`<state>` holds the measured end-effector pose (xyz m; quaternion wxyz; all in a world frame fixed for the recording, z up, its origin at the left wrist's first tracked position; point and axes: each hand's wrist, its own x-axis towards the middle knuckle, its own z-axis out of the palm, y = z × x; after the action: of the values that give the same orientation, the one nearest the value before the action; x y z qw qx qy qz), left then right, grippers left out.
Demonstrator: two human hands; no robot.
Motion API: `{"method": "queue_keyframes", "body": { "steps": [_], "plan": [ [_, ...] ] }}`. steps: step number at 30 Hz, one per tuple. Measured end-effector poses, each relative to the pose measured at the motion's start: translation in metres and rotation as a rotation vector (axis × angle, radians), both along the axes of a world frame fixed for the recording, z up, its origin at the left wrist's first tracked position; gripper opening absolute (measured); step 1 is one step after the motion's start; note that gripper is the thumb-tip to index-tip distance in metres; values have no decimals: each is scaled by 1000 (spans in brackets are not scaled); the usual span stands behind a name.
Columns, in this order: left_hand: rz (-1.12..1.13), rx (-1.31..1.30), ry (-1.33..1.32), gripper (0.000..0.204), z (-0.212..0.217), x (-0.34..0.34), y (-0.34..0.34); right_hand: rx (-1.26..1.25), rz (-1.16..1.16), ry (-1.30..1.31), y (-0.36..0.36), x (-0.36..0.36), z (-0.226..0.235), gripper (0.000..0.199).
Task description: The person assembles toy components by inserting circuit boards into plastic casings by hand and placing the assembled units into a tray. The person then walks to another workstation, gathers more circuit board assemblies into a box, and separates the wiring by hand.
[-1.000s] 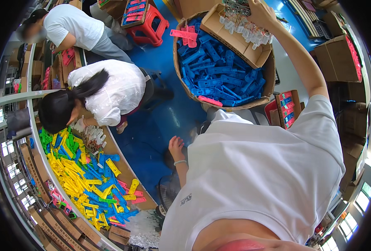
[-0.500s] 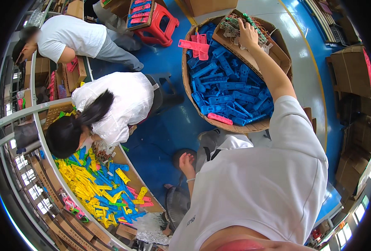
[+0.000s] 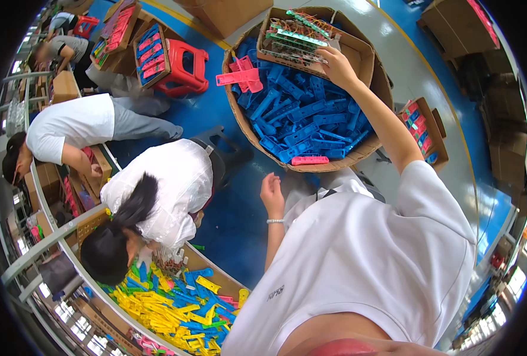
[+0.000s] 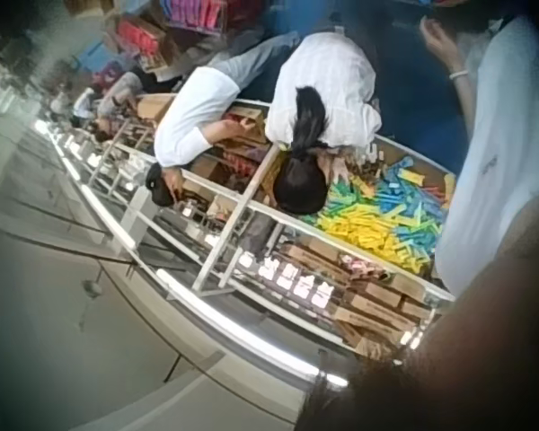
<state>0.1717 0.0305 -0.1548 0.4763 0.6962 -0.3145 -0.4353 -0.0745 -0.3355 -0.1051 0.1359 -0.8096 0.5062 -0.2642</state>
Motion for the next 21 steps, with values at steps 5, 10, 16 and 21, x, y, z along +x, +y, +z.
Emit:
{"method": "queue_keyframes", "body": {
  "steps": [5, 10, 16, 21],
  "plan": [
    [-525, -389, -640, 22, -17, -4, -90, 236, -323, -161, 156, -89, -11, 20],
    [-877, -200, -918, 26, -89, -34, -102, 446, -840, -59, 335, -154, -44, 23],
    [-1002, -211, -921, 25, -103, -42, -103, 662, -1293, -165, 495, -137, -66, 18],
    [-1110, -132, -867, 22, -98, -37, -106, 862, -1513, -178, 562, -105, -91, 18]
  ]
}}
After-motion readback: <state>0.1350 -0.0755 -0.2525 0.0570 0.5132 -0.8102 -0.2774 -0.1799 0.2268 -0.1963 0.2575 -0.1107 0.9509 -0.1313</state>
